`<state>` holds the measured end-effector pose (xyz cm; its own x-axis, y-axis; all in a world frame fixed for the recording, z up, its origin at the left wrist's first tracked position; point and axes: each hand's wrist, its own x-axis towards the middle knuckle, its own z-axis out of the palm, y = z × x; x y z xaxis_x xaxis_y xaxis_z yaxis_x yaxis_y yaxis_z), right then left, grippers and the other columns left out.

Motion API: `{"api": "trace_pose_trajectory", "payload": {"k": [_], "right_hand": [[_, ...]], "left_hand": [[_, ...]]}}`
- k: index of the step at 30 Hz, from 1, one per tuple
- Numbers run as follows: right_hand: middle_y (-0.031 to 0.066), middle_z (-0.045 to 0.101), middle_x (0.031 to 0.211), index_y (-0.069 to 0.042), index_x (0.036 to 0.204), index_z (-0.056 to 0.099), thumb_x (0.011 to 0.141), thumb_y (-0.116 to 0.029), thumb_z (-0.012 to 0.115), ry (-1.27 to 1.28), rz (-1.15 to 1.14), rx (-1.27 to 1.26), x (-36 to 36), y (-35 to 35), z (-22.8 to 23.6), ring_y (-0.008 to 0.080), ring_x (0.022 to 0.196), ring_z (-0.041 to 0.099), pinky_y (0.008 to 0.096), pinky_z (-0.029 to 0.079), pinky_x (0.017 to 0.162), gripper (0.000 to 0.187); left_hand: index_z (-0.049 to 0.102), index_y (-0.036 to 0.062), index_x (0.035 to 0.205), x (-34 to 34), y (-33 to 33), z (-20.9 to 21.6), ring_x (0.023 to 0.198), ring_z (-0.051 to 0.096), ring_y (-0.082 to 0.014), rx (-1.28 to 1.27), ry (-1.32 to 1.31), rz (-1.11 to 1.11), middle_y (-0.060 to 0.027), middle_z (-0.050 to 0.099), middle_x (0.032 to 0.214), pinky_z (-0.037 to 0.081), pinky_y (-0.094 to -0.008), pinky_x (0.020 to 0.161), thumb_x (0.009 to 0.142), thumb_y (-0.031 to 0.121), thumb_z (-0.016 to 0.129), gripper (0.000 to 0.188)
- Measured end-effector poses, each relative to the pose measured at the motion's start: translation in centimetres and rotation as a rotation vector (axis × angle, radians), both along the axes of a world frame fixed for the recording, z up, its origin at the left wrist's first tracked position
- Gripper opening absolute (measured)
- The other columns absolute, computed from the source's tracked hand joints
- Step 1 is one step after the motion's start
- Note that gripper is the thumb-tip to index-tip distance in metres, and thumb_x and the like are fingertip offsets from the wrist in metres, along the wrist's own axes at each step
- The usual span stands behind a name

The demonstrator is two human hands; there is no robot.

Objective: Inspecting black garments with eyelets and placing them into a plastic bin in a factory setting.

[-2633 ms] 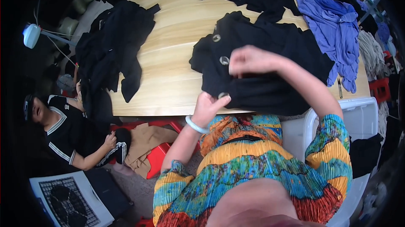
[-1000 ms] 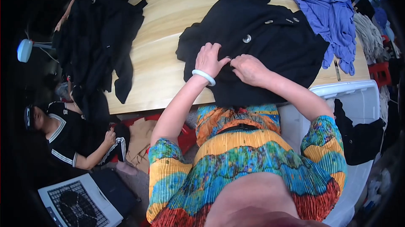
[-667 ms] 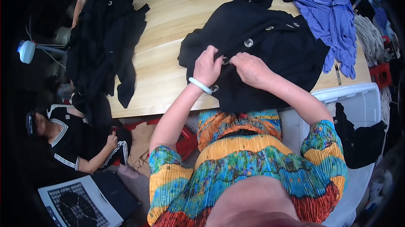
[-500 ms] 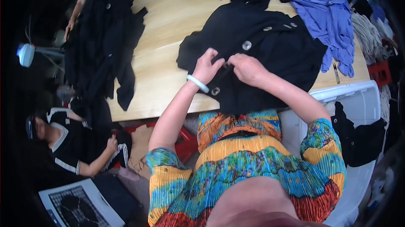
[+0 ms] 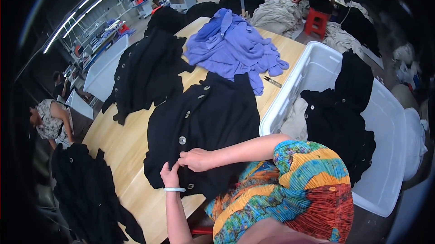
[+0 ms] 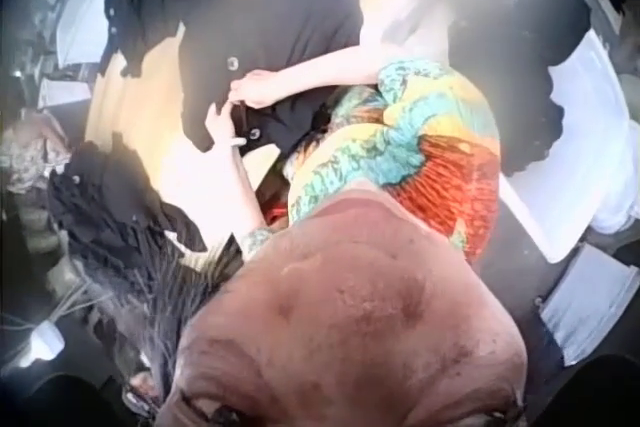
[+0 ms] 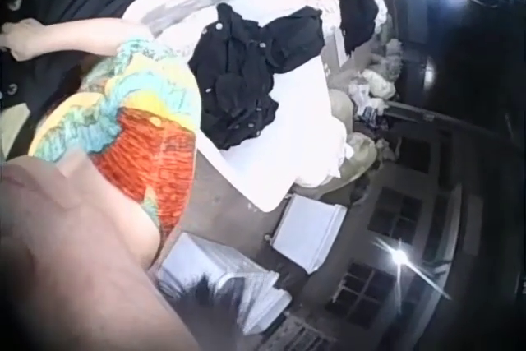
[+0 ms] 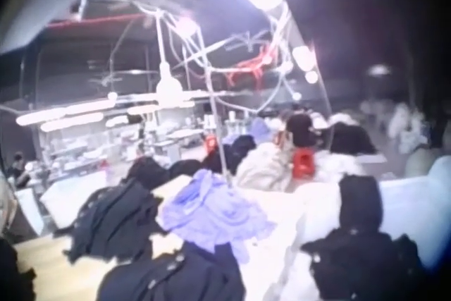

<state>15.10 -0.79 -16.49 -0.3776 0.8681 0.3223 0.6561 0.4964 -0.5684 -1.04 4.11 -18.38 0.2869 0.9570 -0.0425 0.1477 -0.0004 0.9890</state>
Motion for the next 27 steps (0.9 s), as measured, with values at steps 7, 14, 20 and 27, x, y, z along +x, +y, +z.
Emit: {"api": "trace_pose_trajectory", "payload": {"k": [7,14,20,27], "right_hand": [[0.0159,0.053,0.079,-0.001,0.081,0.047,0.072,-0.002,0.049,0.009,-0.061,0.069,-0.2,0.4,1.0,0.0342,0.073,0.057,0.043,0.045,0.063,0.009],[0.0153,0.054,0.077,0.0,0.079,0.049,0.074,-0.008,0.049,-0.238,-0.003,0.115,-0.2,0.8,0.0,0.0297,0.073,0.059,0.0394,0.046,0.062,0.009],[0.0156,0.056,0.073,0.001,0.073,0.054,0.073,-0.009,0.05,-0.214,0.02,0.168,-0.3,0.8,0.4,0.0293,0.067,0.059,0.0379,0.046,0.061,0.011],[0.0182,0.057,0.073,0.003,0.074,0.055,0.07,-0.007,0.051,-0.264,0.074,0.096,0.1,0.7,0.8,0.0302,0.067,0.06,0.0374,0.047,0.061,0.012]], "left_hand": [[0.06,-0.0004,0.086,-0.6,0.5,0.4,0.071,0.056,-0.0104,-0.155,-0.181,-0.093,-0.004,0.062,0.081,0.045,-0.0227,0.065,0.074,-0.003,0.055,0.013],[0.056,-0.0041,0.093,-1.1,-0.4,3.0,0.069,0.056,-0.0168,0.265,0.428,-0.21,-0.0125,0.061,0.076,0.044,-0.0285,0.067,0.073,0.006,0.054,0.022],[0.049,-0.0053,0.109,-0.2,-2.9,2.1,0.093,0.055,-0.0361,0.536,0.475,-0.143,-0.0222,0.056,0.099,0.043,-0.0379,0.081,0.071,0.003,0.054,0.039],[0.048,-0.0063,0.109,0.8,-3.9,0.4,0.09,0.053,-0.0374,0.792,0.574,-0.026,-0.0225,0.055,0.095,0.042,-0.0415,0.079,0.073,-0.001,0.048,0.036]]}}
